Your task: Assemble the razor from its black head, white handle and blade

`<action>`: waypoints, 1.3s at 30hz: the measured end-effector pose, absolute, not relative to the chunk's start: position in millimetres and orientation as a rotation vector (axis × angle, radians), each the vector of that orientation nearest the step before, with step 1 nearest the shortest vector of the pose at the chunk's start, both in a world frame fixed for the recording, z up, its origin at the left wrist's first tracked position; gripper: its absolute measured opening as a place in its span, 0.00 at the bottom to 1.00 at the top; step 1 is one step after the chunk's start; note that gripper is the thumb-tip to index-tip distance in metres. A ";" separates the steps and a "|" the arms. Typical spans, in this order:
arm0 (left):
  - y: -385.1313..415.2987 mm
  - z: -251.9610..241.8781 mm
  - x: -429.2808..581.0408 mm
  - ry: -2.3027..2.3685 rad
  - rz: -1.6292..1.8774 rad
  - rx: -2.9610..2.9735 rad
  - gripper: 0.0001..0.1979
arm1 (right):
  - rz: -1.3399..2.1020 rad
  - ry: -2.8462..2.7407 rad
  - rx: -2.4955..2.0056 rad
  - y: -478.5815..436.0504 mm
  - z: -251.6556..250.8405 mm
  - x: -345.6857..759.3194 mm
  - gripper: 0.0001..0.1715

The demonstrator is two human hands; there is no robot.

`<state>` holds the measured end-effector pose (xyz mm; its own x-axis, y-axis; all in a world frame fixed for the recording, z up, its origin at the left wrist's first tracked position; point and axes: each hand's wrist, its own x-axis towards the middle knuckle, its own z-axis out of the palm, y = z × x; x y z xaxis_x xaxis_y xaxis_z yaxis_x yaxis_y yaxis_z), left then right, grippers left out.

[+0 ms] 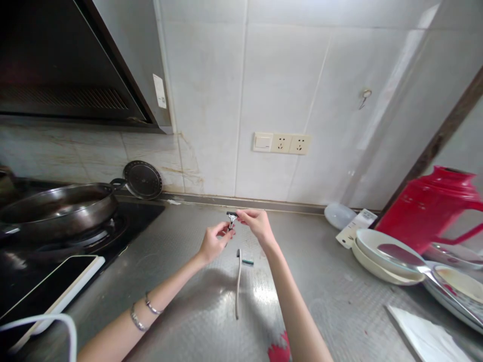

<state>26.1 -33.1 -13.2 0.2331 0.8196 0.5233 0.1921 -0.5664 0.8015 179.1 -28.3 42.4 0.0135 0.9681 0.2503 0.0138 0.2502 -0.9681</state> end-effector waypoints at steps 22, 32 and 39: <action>-43.0 -7.4 32.2 0.931 1.356 1.731 0.10 | 0.658 -1.616 -0.986 -29.5 42.3 179.7 0.18; -48.7 -3.4 34.4 0.942 1.380 1.687 0.10 | 0.509 -1.744 -0.945 -33.9 45.9 182.9 0.17; -51.6 -0.8 37.4 0.967 1.389 1.657 0.09 | 0.522 -1.722 -0.981 -35.1 47.8 181.2 0.18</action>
